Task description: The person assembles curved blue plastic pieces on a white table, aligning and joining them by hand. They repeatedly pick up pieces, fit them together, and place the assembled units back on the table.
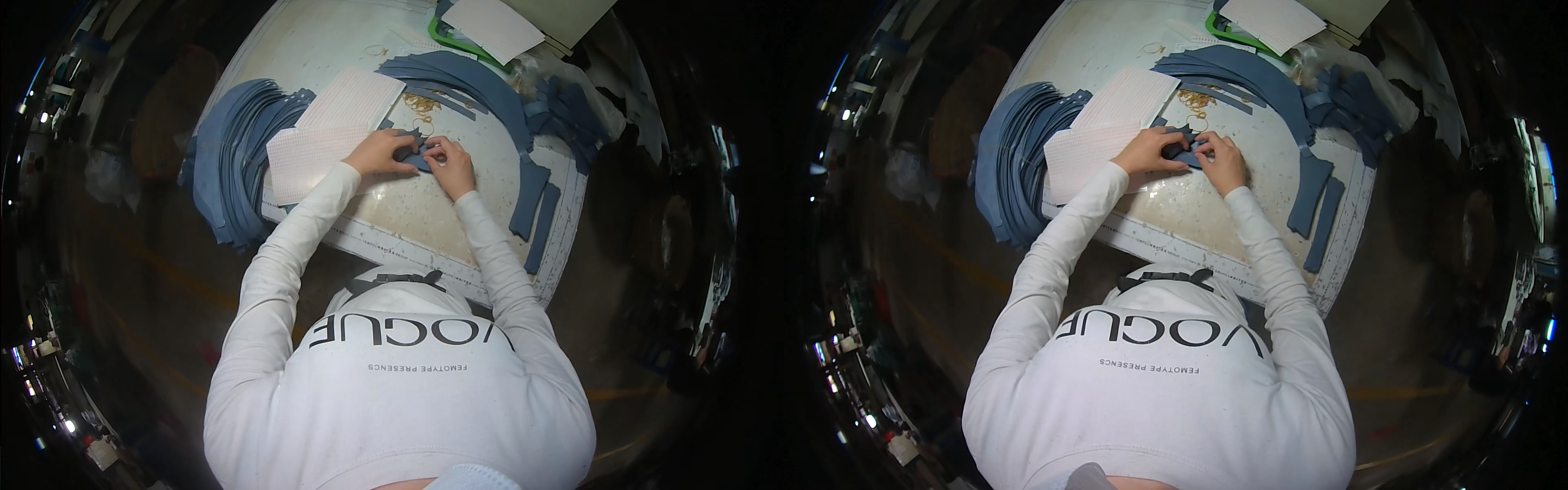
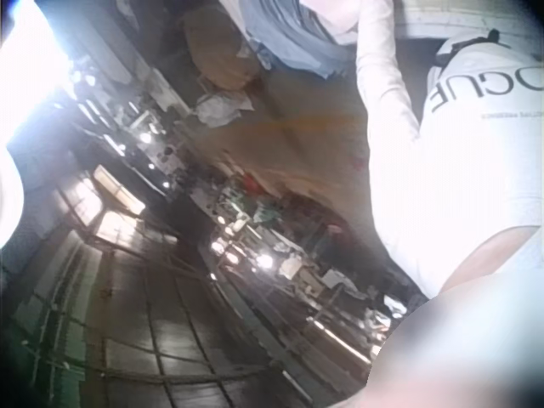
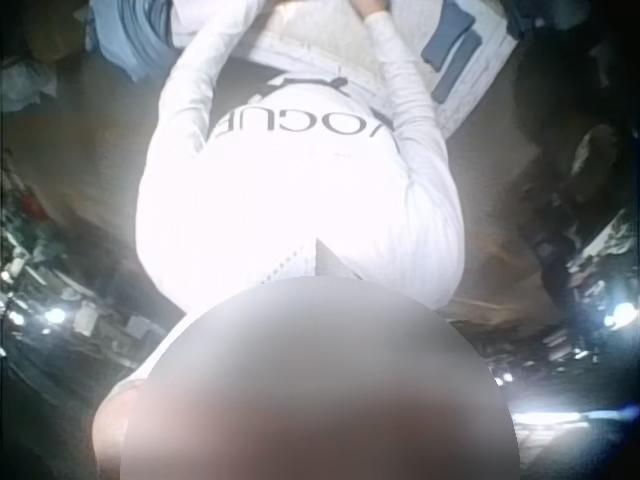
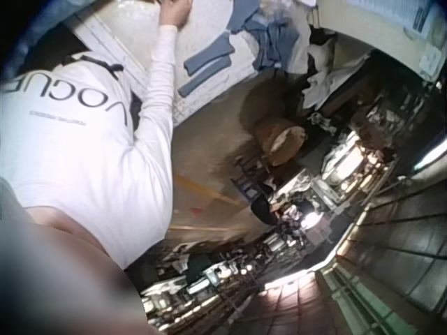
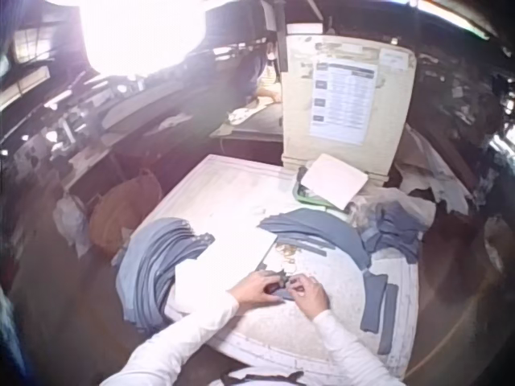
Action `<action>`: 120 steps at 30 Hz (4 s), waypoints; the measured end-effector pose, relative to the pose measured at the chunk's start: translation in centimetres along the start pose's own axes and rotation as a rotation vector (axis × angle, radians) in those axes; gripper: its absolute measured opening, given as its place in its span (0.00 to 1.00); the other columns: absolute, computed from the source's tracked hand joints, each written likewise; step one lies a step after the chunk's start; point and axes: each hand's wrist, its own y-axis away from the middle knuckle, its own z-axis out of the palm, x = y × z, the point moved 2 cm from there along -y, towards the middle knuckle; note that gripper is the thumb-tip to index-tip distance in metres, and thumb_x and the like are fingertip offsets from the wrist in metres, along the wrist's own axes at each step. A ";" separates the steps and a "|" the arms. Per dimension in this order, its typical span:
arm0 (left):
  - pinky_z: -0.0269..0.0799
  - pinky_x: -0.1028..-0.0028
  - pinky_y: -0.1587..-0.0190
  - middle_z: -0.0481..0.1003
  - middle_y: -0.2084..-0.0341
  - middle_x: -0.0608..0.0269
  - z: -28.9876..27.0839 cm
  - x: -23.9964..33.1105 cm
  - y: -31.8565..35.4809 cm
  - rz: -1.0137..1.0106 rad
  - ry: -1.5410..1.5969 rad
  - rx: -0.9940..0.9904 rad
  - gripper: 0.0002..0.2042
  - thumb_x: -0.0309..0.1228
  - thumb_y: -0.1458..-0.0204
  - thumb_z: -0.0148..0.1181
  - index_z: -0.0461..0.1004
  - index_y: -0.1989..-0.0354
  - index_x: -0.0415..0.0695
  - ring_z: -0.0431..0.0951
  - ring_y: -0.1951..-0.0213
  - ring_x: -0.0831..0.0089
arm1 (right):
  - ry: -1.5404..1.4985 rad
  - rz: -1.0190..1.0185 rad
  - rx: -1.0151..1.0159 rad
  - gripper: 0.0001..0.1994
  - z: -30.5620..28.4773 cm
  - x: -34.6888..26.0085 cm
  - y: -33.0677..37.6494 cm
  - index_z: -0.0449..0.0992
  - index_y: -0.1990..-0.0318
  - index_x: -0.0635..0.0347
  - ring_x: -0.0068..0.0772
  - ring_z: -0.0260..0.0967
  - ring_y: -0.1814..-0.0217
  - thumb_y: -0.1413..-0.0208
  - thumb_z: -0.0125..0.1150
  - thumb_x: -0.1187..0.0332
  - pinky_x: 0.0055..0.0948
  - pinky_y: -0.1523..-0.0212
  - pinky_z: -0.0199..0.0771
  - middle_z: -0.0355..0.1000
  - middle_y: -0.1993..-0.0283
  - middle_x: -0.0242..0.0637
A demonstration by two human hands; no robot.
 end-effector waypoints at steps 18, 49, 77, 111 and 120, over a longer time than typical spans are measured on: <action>0.70 0.63 0.65 0.74 0.76 0.50 0.5 -0.4 0.2 -0.068 -0.029 0.003 0.14 0.40 0.56 0.66 0.78 0.60 0.53 0.74 0.70 0.55 | -0.085 -0.127 -0.058 0.23 0.3 0.0 -1.1 0.73 0.51 0.56 0.26 0.77 0.64 0.57 0.61 0.84 0.22 0.64 0.74 0.69 0.60 0.38; 0.73 0.62 0.64 0.75 0.73 0.55 1.6 -0.4 0.2 -0.003 -0.098 0.087 0.14 0.41 0.60 0.68 0.78 0.66 0.49 0.76 0.68 0.55 | -0.194 0.006 0.017 0.47 -0.7 0.9 -1.7 0.53 0.32 0.44 0.38 0.67 0.47 0.62 0.60 0.90 0.24 0.61 0.80 0.54 0.39 0.39; 0.71 0.63 0.64 0.77 0.73 0.55 0.1 -1.3 -0.1 -0.047 0.079 -0.058 0.11 0.38 0.54 0.64 0.77 0.63 0.49 0.75 0.69 0.55 | -0.229 0.032 -0.037 0.44 -0.5 0.6 -1.6 0.49 0.31 0.45 0.50 0.57 0.34 0.56 0.56 0.90 0.29 0.52 0.80 0.49 0.34 0.42; 0.74 0.71 0.57 0.73 0.53 0.54 -3.0 2.8 2.5 -0.163 0.401 0.338 0.26 0.30 0.51 0.62 0.66 0.41 0.50 0.79 0.59 0.66 | -0.637 0.326 0.003 0.37 1.2 1.5 -0.6 0.50 0.32 0.50 0.18 0.70 0.67 0.47 0.63 0.74 0.17 0.74 0.73 0.72 0.62 0.35; 0.73 0.63 0.53 0.77 0.60 0.42 -8.4 -1.7 18.6 -0.994 0.000 0.729 0.22 0.33 0.49 0.58 0.70 0.48 0.32 0.79 0.57 0.51 | 0.246 0.413 0.126 0.38 -8.3 6.5 -0.1 0.56 0.33 0.49 0.35 0.75 0.63 0.53 0.68 0.72 0.32 0.60 0.77 0.73 0.58 0.40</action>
